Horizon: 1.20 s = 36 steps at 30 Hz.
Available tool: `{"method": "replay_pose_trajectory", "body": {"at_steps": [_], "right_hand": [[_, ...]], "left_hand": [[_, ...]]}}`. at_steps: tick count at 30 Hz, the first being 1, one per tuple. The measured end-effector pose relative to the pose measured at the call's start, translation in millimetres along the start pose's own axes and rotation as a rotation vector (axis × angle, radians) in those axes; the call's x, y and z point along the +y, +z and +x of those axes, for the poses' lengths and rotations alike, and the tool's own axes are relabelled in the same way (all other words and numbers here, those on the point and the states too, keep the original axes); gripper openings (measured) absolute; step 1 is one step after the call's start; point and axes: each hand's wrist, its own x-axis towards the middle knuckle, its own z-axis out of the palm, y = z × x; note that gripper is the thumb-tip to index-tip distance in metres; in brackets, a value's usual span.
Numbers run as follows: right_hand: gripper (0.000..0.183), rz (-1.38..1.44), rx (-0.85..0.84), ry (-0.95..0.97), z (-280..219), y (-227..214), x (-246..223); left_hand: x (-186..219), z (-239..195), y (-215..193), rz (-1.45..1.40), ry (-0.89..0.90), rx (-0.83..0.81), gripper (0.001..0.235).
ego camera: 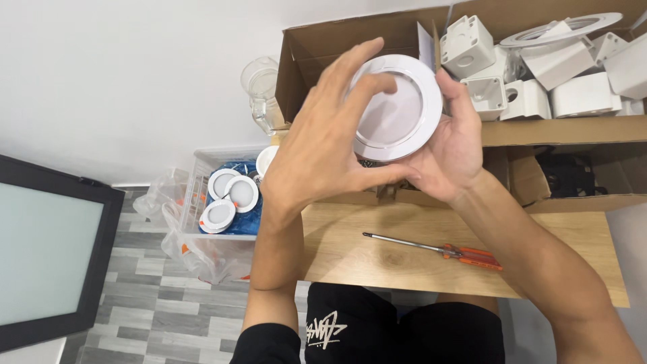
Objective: The person assembles LED recessed lights by placing a diffuser onto the light housing and using a screwdriver to secure internal components.
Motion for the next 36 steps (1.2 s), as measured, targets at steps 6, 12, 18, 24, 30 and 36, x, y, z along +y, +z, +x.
{"method": "replay_pose_trajectory", "body": {"at_steps": [6,12,18,24,30,36], "right_hand": [[0.059,-0.028,-0.157,0.012,-2,-9,-4],[0.081,-0.070,-0.069,0.047,-6,3,-6],[0.084,-0.007,-0.250,0.045,-10,-5,-14],[0.056,-0.070,-0.126,-0.095,-14,-1,-13],[0.044,-0.266,0.049,-0.217,-16,-4,-11],[0.050,-0.211,-0.012,-0.214,-12,-7,-12]], "left_hand": [[-9,5,7,0.028,-0.031,-0.044,0.070],[-15,4,12,0.001,0.071,0.114,0.069],[-10,9,7,0.021,0.229,0.256,0.060],[-6,13,9,0.054,0.271,0.345,0.055],[-6,17,11,0.114,0.356,0.432,0.063],[-6,20,13,0.118,0.332,0.446,0.056]]}}
